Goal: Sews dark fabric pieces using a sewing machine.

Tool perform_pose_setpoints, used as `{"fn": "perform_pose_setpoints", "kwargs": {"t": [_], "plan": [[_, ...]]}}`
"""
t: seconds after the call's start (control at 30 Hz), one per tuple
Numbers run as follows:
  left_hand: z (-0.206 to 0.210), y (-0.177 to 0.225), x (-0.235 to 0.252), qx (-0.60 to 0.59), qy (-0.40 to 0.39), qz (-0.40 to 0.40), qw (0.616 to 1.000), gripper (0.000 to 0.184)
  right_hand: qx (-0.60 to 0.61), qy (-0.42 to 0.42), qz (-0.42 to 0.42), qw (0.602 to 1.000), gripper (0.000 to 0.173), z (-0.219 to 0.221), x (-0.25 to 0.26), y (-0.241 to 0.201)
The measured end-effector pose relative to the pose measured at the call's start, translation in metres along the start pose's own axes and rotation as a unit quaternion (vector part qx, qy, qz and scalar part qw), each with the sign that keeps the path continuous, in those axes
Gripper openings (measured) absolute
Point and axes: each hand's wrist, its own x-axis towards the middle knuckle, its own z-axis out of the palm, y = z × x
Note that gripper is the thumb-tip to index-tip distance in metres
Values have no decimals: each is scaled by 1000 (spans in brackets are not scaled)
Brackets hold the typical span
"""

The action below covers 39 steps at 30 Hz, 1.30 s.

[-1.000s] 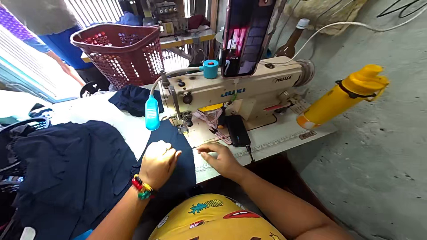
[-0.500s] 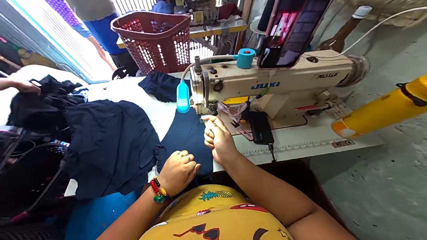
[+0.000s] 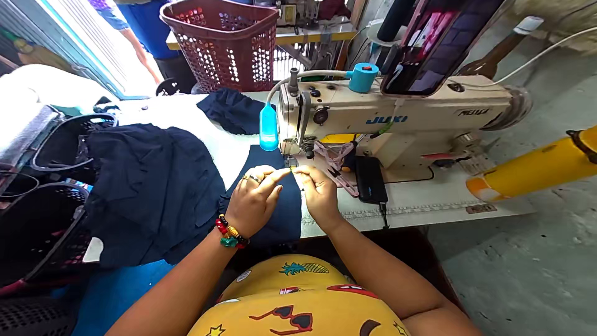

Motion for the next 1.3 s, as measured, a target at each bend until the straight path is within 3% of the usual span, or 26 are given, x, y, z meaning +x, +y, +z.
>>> {"fn": "perform_pose_setpoints", "kwargs": {"t": [0.1,0.17,0.27,0.4,0.53,0.7,0.87,0.97,1.1,1.2,1.3], "plan": [[8,-6,5,15,-19,70,997,31,-95,-77,-46,991,24,-6,-17,-1],[13,-14,1,73,-18,99,992,23,-117,-121,-25,985,28,-15,-17,2],[17,-23,2,134,-21,58,989,23,-59,-134,91,985,25,-22,9,15],[31,-27,20,180,-7,3,984,22,-5,-62,175,983,22,-6,49,42],[40,-31,27,234,15,-19,972,24,-47,-35,192,980,22,9,81,43],[29,-36,24,251,15,-15,968,24,-78,-130,184,971,20,14,63,30],[30,-24,9,142,-30,32,989,27,-63,-189,44,979,16,-11,17,15],[34,-7,1,32,-82,78,993,24,-39,-173,29,984,22,-30,-12,17],[23,9,-9,-46,-170,123,977,22,24,-216,47,975,23,-52,-44,13],[15,13,-13,-103,-121,125,979,21,78,-237,59,966,21,-63,-50,9],[6,9,-12,-145,-71,68,985,17,-84,-197,-4,977,20,-72,-39,13]]}}
